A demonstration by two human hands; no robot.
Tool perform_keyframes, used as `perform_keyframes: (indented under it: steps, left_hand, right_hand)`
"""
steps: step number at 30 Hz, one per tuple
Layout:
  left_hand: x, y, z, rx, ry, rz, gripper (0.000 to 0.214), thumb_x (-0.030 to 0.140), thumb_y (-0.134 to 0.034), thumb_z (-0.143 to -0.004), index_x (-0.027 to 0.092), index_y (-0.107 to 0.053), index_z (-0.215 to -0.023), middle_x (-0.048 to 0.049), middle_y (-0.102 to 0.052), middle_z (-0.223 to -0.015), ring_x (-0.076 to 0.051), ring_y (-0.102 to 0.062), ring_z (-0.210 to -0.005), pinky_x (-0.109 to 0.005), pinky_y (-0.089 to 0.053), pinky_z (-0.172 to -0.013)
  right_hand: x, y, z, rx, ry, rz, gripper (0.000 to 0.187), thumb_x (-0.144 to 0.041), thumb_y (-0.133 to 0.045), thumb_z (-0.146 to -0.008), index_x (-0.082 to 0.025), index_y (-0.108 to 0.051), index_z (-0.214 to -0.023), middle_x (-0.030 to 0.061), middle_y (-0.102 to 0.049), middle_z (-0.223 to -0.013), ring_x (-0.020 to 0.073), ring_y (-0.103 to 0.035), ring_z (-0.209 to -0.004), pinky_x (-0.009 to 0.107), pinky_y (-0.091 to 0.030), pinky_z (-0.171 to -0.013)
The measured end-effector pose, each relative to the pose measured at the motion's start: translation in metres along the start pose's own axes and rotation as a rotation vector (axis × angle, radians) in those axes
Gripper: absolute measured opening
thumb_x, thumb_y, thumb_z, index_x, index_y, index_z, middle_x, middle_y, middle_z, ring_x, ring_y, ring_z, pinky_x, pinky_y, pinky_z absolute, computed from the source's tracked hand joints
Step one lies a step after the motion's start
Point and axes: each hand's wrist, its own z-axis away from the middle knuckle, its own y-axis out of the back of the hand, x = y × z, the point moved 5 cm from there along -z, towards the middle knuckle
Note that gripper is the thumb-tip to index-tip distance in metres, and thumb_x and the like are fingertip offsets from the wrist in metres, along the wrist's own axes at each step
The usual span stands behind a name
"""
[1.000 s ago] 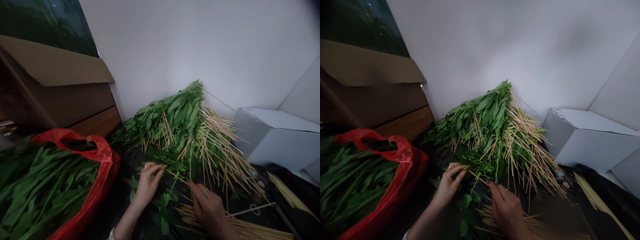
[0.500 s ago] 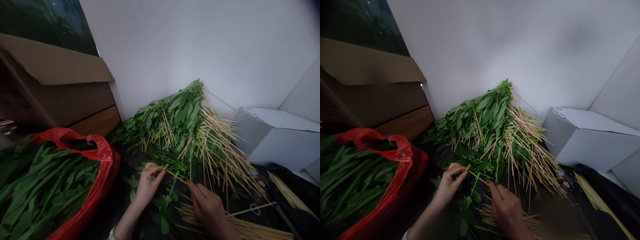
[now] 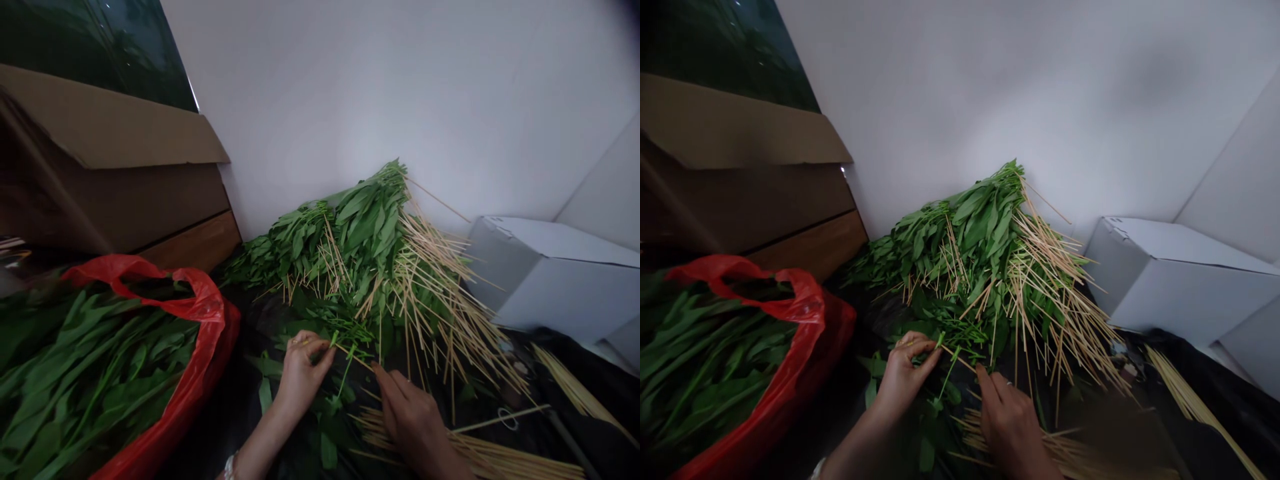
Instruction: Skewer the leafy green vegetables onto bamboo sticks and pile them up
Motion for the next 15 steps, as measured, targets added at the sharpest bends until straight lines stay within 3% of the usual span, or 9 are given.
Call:
perform_keyframes:
  steps: [7, 15]
  left_hand:
    - [-0.009, 0.000, 0.003, 0.090, 0.121, 0.149, 0.012, 0.028, -0.066, -0.080, 0.019, -0.073, -0.076, -0.0040, -0.068, -0.074, -0.019, -0.063, -0.075, -0.029, -0.049, -0.069]
    - [0.001, -0.006, 0.006, 0.003, 0.061, 0.066, 0.012, 0.024, -0.065, -0.080, 0.020, -0.072, -0.071, -0.0036, -0.070, -0.073, -0.020, -0.064, -0.077, -0.031, -0.046, -0.073]
  right_hand:
    - [-0.005, -0.001, -0.003, 0.004, 0.023, 0.012, 0.037, -0.007, -0.033, -0.088, -0.008, -0.054, -0.119, 0.0059, -0.062, -0.077, 0.0122, -0.061, -0.062, 0.022, -0.047, -0.058]
    - [-0.004, -0.006, 0.002, -0.044, -0.007, -0.010, 0.040, -0.007, -0.031, -0.087, -0.008, -0.053, -0.121, 0.0068, -0.063, -0.079, 0.0133, -0.061, -0.063, 0.024, -0.049, -0.060]
